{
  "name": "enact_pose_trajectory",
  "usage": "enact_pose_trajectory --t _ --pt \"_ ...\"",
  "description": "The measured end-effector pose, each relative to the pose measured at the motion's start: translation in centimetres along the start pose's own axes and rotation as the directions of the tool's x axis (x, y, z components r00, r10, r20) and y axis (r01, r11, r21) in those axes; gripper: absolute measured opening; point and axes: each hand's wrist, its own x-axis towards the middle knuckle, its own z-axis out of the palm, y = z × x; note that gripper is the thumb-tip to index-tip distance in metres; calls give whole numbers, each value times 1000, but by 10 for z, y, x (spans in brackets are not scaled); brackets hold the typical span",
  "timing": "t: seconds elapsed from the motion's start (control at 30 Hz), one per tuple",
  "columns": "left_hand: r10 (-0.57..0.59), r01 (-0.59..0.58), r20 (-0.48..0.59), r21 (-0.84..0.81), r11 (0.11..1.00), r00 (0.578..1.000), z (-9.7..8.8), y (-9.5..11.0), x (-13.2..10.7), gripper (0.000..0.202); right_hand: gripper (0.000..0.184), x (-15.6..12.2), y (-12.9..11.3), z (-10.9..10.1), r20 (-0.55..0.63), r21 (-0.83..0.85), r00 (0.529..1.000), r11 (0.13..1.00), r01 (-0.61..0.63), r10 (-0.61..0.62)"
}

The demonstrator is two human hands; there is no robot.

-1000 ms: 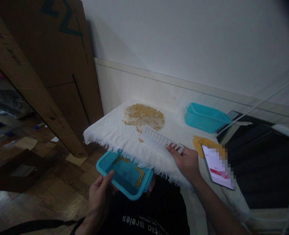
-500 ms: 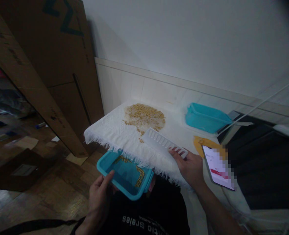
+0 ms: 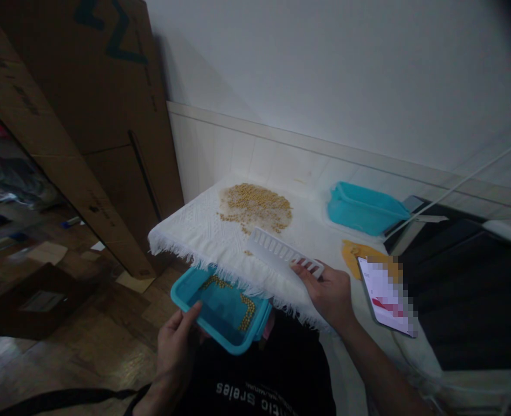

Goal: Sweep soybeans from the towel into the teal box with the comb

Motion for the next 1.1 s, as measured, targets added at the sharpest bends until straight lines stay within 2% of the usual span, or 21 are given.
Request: enact_pose_trajectory --t 0.27,0.7,1.1 --pt "-6 6 10 -27 1000 1000 -1 -2 0 42 40 1 1 2 57 -11 997 998 56 -56" --pt "14 -14 -14 -26 1000 1000 -2 -2 4 39 40 5 0 9 74 -6 991 994 108 -108" --pt "3 -3 -4 -34 999 1000 -6 0 6 42 23 1 -7 10 116 96 979 983 159 -169"
